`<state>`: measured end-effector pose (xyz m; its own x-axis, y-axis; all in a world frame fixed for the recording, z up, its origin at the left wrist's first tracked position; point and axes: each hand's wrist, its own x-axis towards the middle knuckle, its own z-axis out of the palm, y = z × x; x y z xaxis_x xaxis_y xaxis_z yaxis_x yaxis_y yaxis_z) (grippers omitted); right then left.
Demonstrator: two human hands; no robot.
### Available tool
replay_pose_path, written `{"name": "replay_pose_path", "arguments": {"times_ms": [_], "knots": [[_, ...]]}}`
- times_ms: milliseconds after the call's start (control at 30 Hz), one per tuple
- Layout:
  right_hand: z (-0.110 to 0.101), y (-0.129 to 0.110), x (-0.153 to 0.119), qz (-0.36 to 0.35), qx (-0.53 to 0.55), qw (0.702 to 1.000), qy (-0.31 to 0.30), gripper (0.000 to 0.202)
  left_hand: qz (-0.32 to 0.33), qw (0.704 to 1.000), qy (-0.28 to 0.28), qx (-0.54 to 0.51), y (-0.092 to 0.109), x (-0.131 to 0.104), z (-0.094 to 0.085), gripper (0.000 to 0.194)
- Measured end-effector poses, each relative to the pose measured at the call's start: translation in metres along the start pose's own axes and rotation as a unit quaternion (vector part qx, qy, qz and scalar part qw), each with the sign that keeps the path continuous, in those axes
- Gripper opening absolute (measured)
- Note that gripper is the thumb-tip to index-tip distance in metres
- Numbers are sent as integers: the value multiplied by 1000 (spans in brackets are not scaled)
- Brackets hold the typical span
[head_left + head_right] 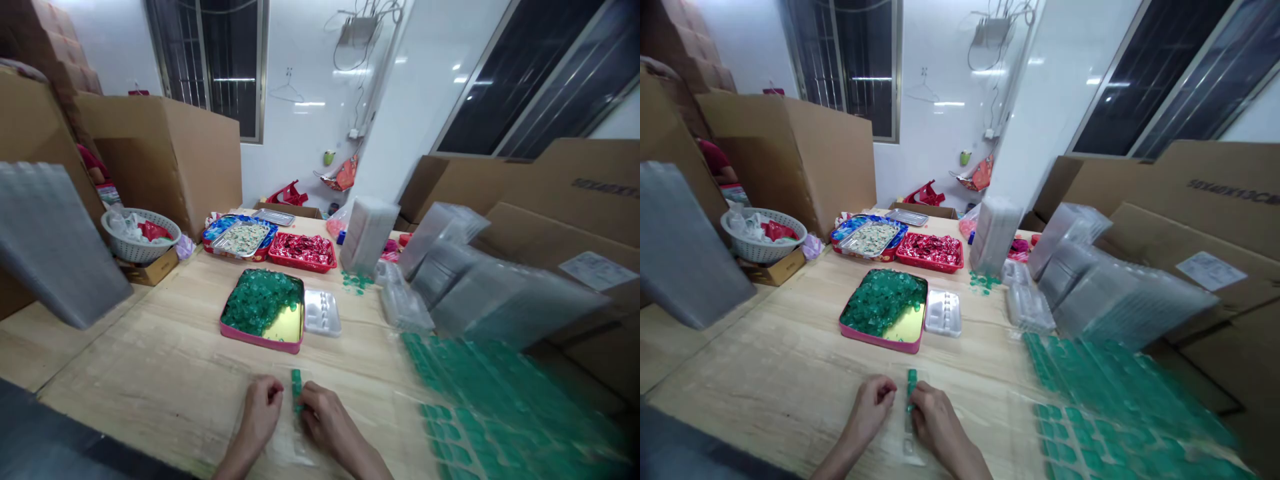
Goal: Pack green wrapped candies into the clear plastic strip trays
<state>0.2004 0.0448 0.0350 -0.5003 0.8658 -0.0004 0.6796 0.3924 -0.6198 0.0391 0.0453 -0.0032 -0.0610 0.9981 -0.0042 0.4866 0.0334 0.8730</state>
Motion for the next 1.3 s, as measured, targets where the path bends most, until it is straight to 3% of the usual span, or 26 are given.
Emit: {"name": "replay_pose_path", "arguments": {"times_ms": [167, 267, 400, 500, 567, 700, 800, 867, 1000, 1133, 1300], "knots": [[1, 7, 3, 22, 53, 997, 49, 27, 23, 998, -18, 56, 2, -2, 1, 18], [6, 16, 3, 55, 143, 986, 67, 22, 45, 995, -27, 83, 4, -5, 3, 20], [13, 31, 0, 129, 347, 927, 59, 15, 44, 997, -31, 55, 10, -9, 4, 21], [11, 32, -3, 137, 454, 878, 59, 25, 8, 996, -66, -60, 20, -9, 6, 16], [7, 27, -3, 113, 469, 873, 71, 25, -50, 977, -97, -184, 26, -8, 7, 12], [2, 17, -4, 58, 450, 886, 93, 18, -184, 900, -140, -368, 32, -7, 6, 10], [3, 13, -7, 78, 501, 859, 76, 26, -212, 857, -168, -439, 33, -8, 2, 14], [3, 12, -10, 95, 545, 831, 53, 29, -199, 849, -176, -456, 34, -10, -2, 14], [2, 10, -14, 91, 582, 808, 25, 24, -166, 865, -184, -437, 36, -13, -7, 13], [2, 10, -8, 104, 590, 799, 43, 23, -142, 894, -189, -380, 32, -8, -4, 9], [12, 22, 6, 145, 533, 833, 44, 26, -122, 973, -111, -164, 15, 0, 13, 1]]}}
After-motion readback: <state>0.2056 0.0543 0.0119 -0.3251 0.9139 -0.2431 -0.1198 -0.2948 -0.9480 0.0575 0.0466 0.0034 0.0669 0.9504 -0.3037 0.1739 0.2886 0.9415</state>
